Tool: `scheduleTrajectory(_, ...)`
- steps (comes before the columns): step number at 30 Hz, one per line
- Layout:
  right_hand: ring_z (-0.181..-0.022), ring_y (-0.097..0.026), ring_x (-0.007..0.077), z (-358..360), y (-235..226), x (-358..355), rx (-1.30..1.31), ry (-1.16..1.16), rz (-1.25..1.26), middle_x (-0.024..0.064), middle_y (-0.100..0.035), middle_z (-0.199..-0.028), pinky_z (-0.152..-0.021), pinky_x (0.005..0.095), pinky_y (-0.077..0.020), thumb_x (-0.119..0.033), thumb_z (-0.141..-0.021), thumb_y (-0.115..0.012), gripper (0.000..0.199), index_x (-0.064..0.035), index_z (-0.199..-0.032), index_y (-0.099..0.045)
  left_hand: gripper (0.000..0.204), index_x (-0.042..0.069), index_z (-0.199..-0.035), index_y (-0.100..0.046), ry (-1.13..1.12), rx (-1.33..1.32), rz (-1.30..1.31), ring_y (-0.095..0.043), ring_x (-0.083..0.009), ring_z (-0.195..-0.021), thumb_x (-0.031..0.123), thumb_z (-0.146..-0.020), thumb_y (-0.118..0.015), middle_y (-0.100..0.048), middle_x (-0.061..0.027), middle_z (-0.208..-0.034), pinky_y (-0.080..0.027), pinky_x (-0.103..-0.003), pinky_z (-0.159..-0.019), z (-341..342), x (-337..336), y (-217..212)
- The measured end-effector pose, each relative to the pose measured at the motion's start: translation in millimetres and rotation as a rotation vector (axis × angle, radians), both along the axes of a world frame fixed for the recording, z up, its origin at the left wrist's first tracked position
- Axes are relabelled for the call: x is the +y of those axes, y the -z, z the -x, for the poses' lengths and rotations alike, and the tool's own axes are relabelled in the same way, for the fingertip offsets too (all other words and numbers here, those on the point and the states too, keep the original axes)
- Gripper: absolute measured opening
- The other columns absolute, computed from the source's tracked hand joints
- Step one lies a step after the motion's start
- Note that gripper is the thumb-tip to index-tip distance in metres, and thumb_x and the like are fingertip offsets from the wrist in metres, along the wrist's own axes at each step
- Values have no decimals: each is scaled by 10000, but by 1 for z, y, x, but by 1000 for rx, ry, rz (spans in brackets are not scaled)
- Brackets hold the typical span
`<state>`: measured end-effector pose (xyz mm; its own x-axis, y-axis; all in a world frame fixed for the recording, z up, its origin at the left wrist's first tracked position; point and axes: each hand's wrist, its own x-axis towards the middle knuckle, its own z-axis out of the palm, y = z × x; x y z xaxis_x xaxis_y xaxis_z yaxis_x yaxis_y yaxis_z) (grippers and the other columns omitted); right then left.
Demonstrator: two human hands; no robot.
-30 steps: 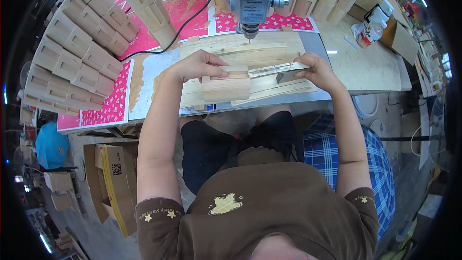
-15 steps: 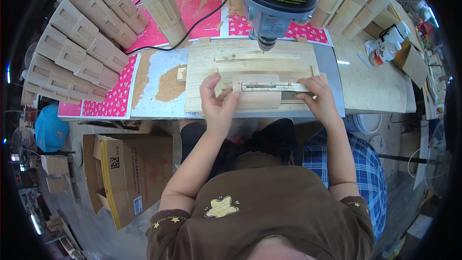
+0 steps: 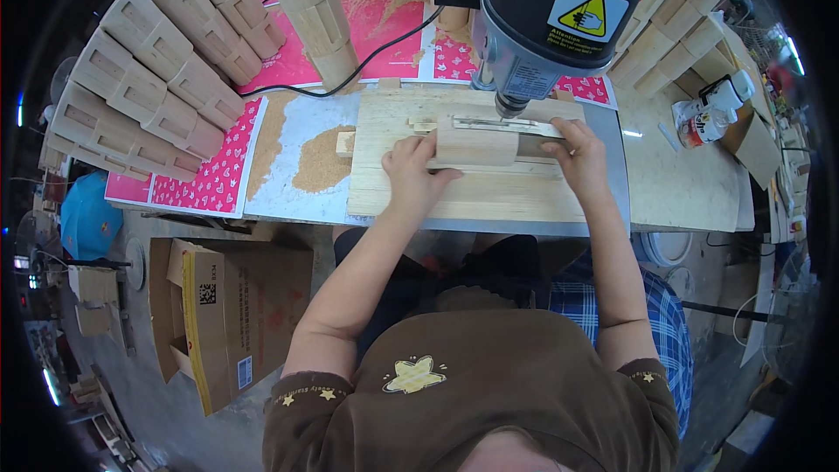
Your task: Drilling a hole into cylindrical wooden blocks using a drill press.
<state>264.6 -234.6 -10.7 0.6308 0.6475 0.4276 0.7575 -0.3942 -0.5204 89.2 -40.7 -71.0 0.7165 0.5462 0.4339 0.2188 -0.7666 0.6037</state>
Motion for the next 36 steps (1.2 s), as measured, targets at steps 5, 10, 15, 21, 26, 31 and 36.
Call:
scheduleTrajectory(5, -922, -602, 261, 5, -11, 3, 185, -54, -56, 115, -629, -932, -771, 341, -483, -33, -690, -736, 345, -33, -1018, -628, 591, 130, -1093, -631, 184, -5, 76, -514, -217, -863, 264, -548, -815, -553, -9, -805, -308, -385, -821, 4, 20, 4)
scheduleTrajectory(10, -1094, -538, 188, -44, -106, 3, 3, 55, -480, 84, -588, -1158, -857, 322, -467, -153, -897, -568, 279, -31, -1148, -567, 585, 119, -1076, -637, 194, -27, 44, -515, -215, -822, 261, -537, -814, -536, -5, -768, -318, -379, -800, 5, 23, 9)
scheduleTrajectory(15, -725, -608, 259, -47, -200, 63, 314, 65, -297, 186, -640, -772, -684, 330, -454, -318, -917, -487, 398, 53, -913, -633, 400, 89, -898, -670, 178, -76, -31, -515, -243, -728, 201, -543, -817, -528, -41, -707, -387, -367, -691, 2, 18, -1)
scheduleTrajectory(21, -707, -569, 155, -4, -186, 37, -303, 143, -189, 115, -622, -765, -649, 277, -428, -254, -930, -490, 323, 39, -907, -624, 607, 115, -1097, -631, 210, -17, 35, -498, -221, -775, 247, -534, -816, -504, -14, -745, -335, -378, -758, 2, 24, 12)
scheduleTrajectory(26, -532, -535, 251, 51, -140, 7, -178, 112, -303, 134, -489, -583, -502, 312, -381, -137, -892, -543, 191, 4, -782, -610, 611, 136, -1093, -636, 179, -17, 35, -484, -233, -758, 266, -525, -821, -482, -24, -734, -342, -382, -738, 2, 24, 15)
scheduleTrajectory(31, -565, -496, 229, 61, -64, 1, -98, 48, -357, 92, -518, -643, -564, 321, -377, -54, -863, -532, 137, 6, -928, -636, 601, 132, -1079, -641, 185, -33, 16, -479, -232, -741, 269, -521, -820, -477, -24, -729, -349, -374, -709, 4, 25, 15)
scheduleTrajectory(36, -633, -502, 230, 39, -25, 10, -233, -8, -427, 77, -531, -686, -631, 333, -367, -40, -841, -547, 140, -6, -950, -627, 591, 121, -1070, -641, 202, -61, -9, -478, -230, -727, 260, -524, -819, -478, -22, -727, -356, -367, -685, -1, 23, 15)
